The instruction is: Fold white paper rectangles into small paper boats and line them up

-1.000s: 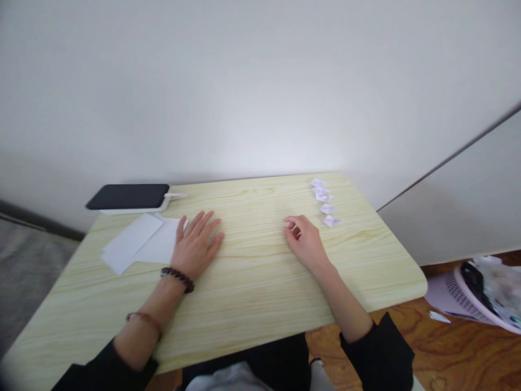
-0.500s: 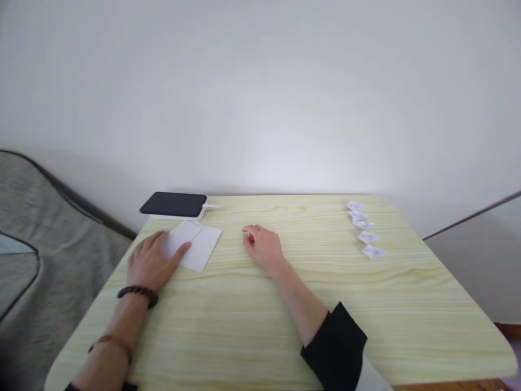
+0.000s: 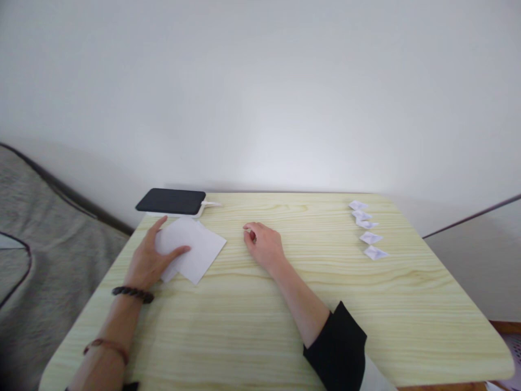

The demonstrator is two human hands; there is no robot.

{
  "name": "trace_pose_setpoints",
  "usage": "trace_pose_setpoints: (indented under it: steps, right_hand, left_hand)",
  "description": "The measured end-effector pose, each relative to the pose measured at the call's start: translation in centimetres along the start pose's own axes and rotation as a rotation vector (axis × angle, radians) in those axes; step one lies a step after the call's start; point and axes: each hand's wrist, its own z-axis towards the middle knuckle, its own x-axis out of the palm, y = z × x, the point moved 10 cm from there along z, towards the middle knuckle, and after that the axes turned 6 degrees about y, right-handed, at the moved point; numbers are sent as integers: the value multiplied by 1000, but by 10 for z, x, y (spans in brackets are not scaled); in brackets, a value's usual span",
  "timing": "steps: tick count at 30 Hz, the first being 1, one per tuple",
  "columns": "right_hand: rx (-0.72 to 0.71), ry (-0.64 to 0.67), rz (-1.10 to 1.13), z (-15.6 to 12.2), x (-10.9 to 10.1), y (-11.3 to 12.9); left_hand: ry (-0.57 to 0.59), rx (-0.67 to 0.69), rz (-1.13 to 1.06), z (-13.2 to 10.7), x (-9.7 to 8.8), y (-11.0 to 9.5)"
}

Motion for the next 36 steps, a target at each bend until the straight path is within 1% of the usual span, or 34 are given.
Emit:
trace_pose_setpoints:
  steps: [4, 7, 11, 15, 19, 21, 24, 27, 29, 31, 34, 36]
  right_hand:
    - [1, 13, -9, -1, 0, 2]
    - [6, 20, -15, -1, 0, 2]
    - [-10, 24, -21, -1, 0, 3]
    - [-23, 32, -37, -2, 1, 4]
    - [-32, 44, -59, -3, 2, 4]
    - [-38, 48, -63, -3, 2, 5]
    - [-45, 48, -64, -4, 1, 6]
    - [-47, 52, -61, -5, 1, 6]
    - [-47, 52, -56, -5, 1, 6]
    - [-45, 53, -51, -5, 1, 6]
    - [-45, 51, -48, -5, 1, 7]
    - [-51, 50, -47, -5, 2, 7]
  left_hand:
    - [-8, 104, 12, 0, -2, -9]
    - [-10, 146, 30, 0, -2, -12]
    - [-46, 133, 31, 0, -7, -8]
    - [-75, 72, 45, -5, -14, 0]
    - [89, 86, 0, -11, -1, 3]
    - [139, 78, -15, -13, 2, 7]
    - [187, 18, -142, -14, 1, 18]
    - [260, -35, -382, -15, 2, 24]
    - [248, -94, -539, -14, -1, 29]
    - [214, -191, -628, -15, -4, 38]
    - [167, -339, -601, -16, -8, 47]
    - [131, -370, -517, -16, -13, 47]
